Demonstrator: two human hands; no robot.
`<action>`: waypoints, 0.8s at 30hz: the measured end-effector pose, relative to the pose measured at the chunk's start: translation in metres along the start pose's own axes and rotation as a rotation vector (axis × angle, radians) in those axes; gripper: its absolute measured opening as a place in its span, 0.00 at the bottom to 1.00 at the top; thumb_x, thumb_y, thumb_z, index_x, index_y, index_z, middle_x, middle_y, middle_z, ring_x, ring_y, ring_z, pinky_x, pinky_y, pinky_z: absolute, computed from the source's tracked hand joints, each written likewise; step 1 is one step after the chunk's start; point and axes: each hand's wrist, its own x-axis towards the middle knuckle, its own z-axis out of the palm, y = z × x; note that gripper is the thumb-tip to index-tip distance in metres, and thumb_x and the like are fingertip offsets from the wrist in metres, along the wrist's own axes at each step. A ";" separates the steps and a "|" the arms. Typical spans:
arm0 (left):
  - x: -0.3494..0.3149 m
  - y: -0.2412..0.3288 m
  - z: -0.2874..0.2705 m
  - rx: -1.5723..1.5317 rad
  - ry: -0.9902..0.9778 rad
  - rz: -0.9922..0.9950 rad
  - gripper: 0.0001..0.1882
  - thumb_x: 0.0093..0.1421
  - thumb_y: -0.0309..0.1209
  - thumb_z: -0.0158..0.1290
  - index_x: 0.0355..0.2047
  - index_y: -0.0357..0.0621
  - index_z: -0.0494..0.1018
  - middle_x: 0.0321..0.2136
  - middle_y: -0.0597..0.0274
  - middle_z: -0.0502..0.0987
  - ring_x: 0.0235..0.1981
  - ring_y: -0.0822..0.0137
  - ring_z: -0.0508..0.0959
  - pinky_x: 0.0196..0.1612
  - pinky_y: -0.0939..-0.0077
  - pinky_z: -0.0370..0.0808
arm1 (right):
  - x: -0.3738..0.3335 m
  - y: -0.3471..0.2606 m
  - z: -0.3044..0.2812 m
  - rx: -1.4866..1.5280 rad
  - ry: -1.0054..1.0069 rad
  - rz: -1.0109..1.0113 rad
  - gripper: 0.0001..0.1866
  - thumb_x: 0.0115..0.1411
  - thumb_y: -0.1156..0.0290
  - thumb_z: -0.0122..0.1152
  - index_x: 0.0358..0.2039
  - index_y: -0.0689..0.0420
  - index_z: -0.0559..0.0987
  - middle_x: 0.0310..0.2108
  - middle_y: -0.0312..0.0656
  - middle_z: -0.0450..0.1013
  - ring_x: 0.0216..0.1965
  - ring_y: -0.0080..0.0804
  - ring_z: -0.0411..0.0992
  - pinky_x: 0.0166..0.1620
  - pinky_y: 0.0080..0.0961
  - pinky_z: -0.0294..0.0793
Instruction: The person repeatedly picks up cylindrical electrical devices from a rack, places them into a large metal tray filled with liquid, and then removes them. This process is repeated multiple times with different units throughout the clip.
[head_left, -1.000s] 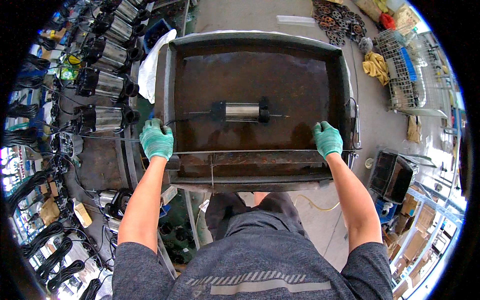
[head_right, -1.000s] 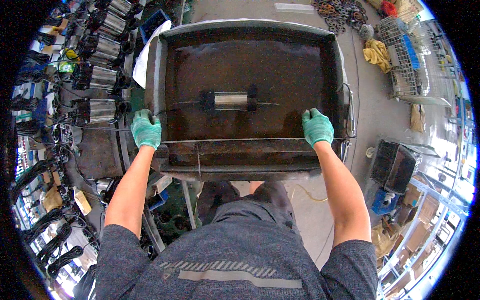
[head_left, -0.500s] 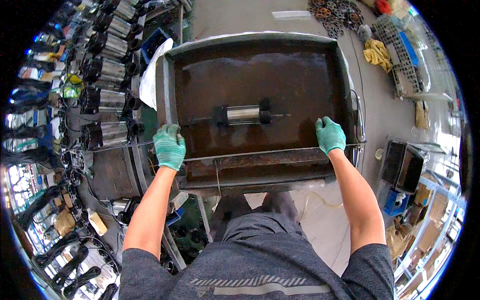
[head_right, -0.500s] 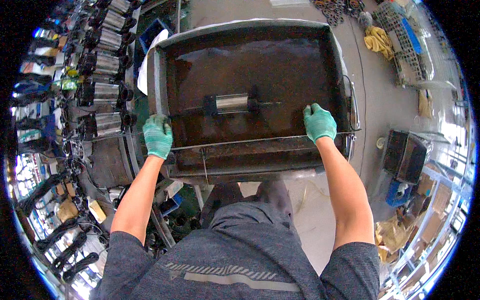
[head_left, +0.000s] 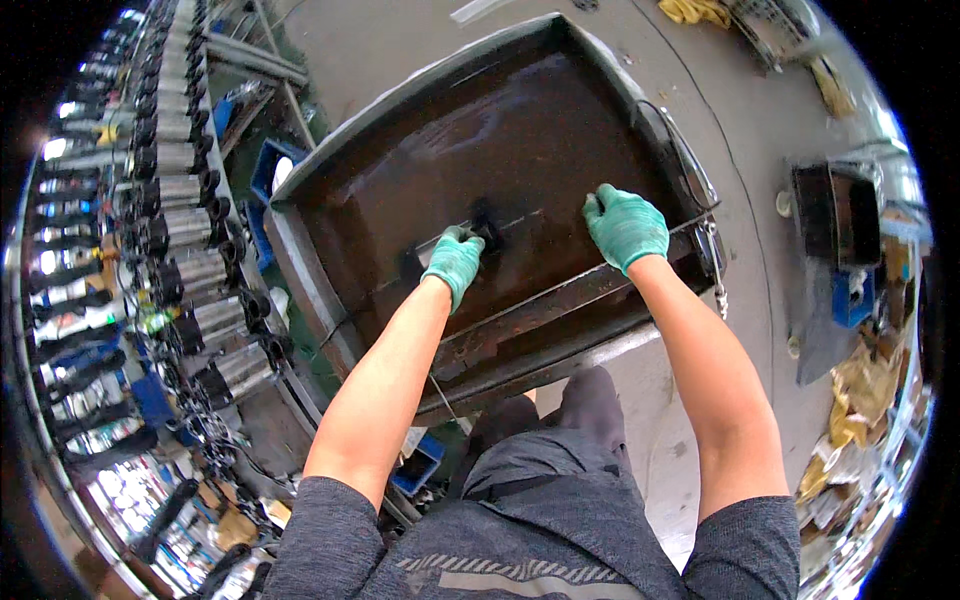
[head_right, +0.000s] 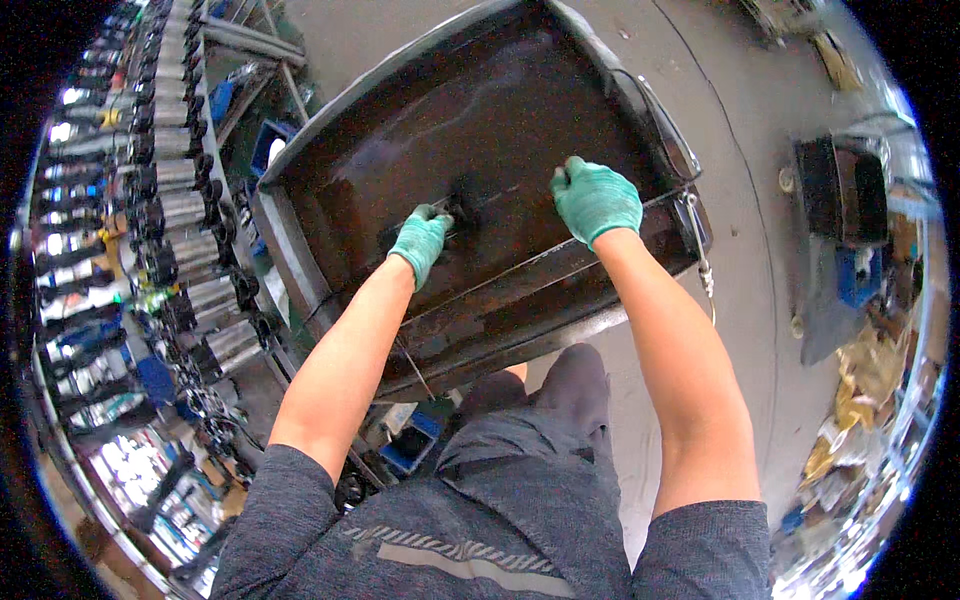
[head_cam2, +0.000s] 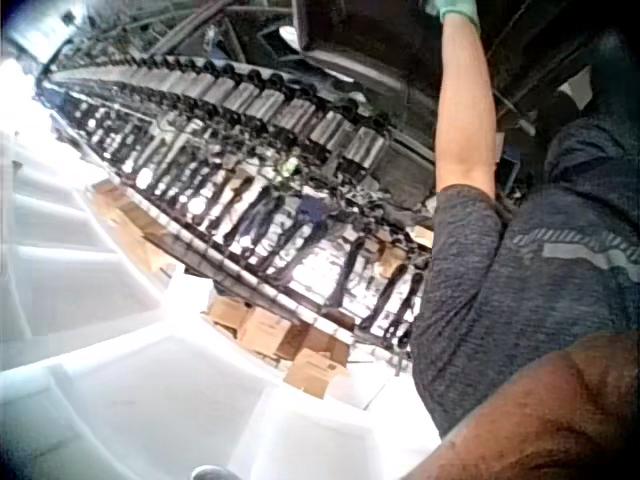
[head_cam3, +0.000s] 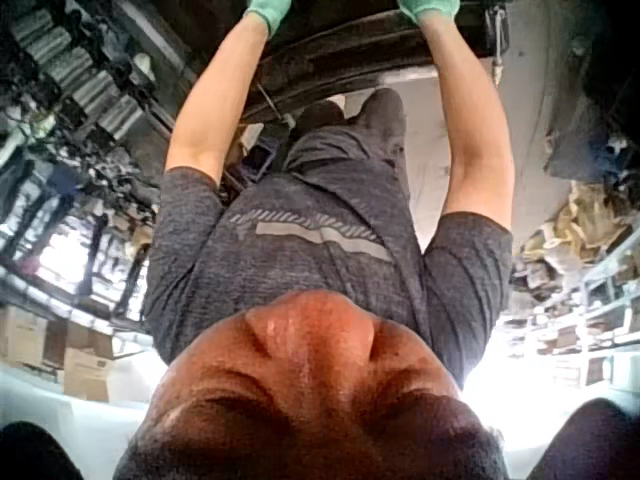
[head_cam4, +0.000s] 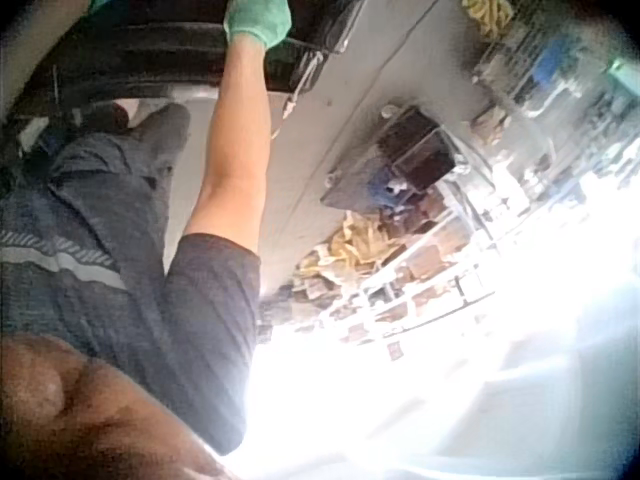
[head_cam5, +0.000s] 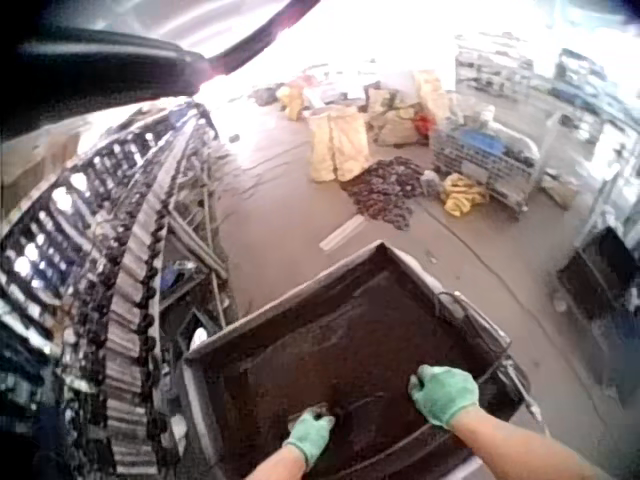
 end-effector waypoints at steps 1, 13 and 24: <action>0.000 0.008 0.003 -0.173 -0.025 -0.055 0.12 0.67 0.34 0.55 0.48 0.46 0.73 0.37 0.58 0.79 0.35 0.60 0.79 0.36 0.64 0.76 | 0.001 0.003 0.002 0.017 0.018 -0.009 0.19 0.70 0.53 0.46 0.40 0.52 0.80 0.39 0.49 0.81 0.42 0.53 0.79 0.46 0.49 0.79; 0.007 0.006 0.004 -0.240 0.105 -0.066 0.16 0.63 0.37 0.61 0.43 0.41 0.71 0.30 0.60 0.75 0.27 0.66 0.72 0.30 0.64 0.72 | 0.001 0.016 0.014 0.158 0.135 -0.056 0.15 0.69 0.56 0.50 0.39 0.52 0.80 0.36 0.47 0.80 0.39 0.51 0.79 0.42 0.47 0.79; -0.028 -0.018 -0.023 -0.244 0.058 -0.037 0.11 0.65 0.32 0.59 0.36 0.45 0.67 0.27 0.63 0.72 0.23 0.70 0.71 0.24 0.71 0.73 | 0.003 0.019 0.019 0.164 0.167 -0.065 0.14 0.69 0.56 0.50 0.38 0.52 0.79 0.35 0.47 0.80 0.38 0.52 0.79 0.42 0.48 0.79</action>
